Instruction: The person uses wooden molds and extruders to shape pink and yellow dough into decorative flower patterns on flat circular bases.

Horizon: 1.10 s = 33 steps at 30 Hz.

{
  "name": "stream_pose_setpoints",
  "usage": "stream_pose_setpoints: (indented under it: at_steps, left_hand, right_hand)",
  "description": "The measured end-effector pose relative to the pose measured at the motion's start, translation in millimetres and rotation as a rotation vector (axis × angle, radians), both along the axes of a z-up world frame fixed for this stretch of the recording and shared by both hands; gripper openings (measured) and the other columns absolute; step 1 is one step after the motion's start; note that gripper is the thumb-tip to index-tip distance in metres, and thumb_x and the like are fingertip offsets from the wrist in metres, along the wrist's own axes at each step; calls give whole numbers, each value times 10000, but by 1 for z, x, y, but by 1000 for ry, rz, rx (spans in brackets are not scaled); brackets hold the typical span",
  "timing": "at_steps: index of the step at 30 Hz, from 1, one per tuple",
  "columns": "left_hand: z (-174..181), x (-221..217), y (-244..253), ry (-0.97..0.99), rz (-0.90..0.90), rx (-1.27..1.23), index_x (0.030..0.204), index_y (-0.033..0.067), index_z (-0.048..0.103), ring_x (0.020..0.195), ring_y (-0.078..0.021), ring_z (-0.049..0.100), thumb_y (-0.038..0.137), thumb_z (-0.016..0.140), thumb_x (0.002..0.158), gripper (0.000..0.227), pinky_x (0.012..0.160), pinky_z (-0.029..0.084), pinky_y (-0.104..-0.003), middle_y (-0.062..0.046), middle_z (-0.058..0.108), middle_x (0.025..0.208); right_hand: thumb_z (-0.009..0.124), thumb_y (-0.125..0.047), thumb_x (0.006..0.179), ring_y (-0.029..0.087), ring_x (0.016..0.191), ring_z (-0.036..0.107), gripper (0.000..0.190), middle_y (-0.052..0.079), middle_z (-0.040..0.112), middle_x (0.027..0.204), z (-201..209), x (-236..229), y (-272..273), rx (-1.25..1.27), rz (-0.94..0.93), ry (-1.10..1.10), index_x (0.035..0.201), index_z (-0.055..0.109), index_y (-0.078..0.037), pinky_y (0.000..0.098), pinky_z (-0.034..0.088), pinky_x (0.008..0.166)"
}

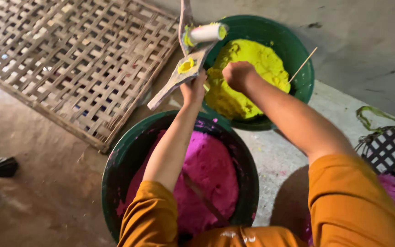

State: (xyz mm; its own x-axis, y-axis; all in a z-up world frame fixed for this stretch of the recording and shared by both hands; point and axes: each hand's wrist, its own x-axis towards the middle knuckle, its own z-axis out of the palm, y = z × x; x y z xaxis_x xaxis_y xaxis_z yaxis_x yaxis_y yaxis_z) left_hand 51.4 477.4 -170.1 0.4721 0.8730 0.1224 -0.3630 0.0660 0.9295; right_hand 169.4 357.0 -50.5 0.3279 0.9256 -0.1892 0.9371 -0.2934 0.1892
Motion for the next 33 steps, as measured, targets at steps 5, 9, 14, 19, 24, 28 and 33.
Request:
stream_pose_setpoints:
  at_steps: [5,9,14,19,24,28,33]
  left_hand:
    - [-12,7,8,-22,-12,-84,1040,17,664,832,-174,700,163,712,879,223,736,555,-335,-70,713,915]
    - [-5,7,10,53,-22,-90,1041,10,681,849,-189,703,192,726,878,249,753,552,-349,-85,733,917]
    - [57,-24,-1,214,38,453,1227,37,652,999,-219,707,192,725,908,361,881,558,-352,-88,750,1086]
    - [154,-97,-33,306,30,1015,1416,100,537,1125,-314,684,287,790,898,606,952,564,-373,-133,677,1314]
    - [197,-138,-102,516,-416,1154,1453,137,525,1041,-319,678,338,814,775,764,859,551,-396,-128,656,1171]
    - [186,-153,-141,357,-586,1047,1379,78,530,1091,-318,672,229,862,747,729,909,534,-395,-144,675,1237]
    - [169,-200,-135,184,-857,759,1292,77,680,1103,-206,717,60,802,927,385,973,570,-372,-89,766,1194]
  right_hand:
    - [603,-75,820,352,973,722,312,169,748,1007,9,-17,-22,-265,176,67,1086,754,-136,450,586,831]
    - [560,19,778,391,1020,680,730,188,714,1097,36,-49,-67,-247,-48,281,1425,594,-317,489,550,847]
    - [558,-183,953,364,1049,681,422,132,722,1181,100,-76,-138,-48,-84,459,1343,672,-299,466,535,886]
    - [603,-260,918,309,808,720,386,133,784,945,204,-86,-228,129,-358,549,1293,690,-251,431,576,786]
    - [591,-285,935,336,835,728,328,121,763,966,238,-135,-217,95,-169,372,1227,733,-240,470,554,732]
    - [568,-181,916,260,708,728,123,75,674,782,207,-218,-200,-71,84,-237,975,642,-103,412,575,549]
    - [592,-154,841,242,667,690,125,66,602,820,235,-252,-230,126,265,-186,938,628,-83,393,557,556]
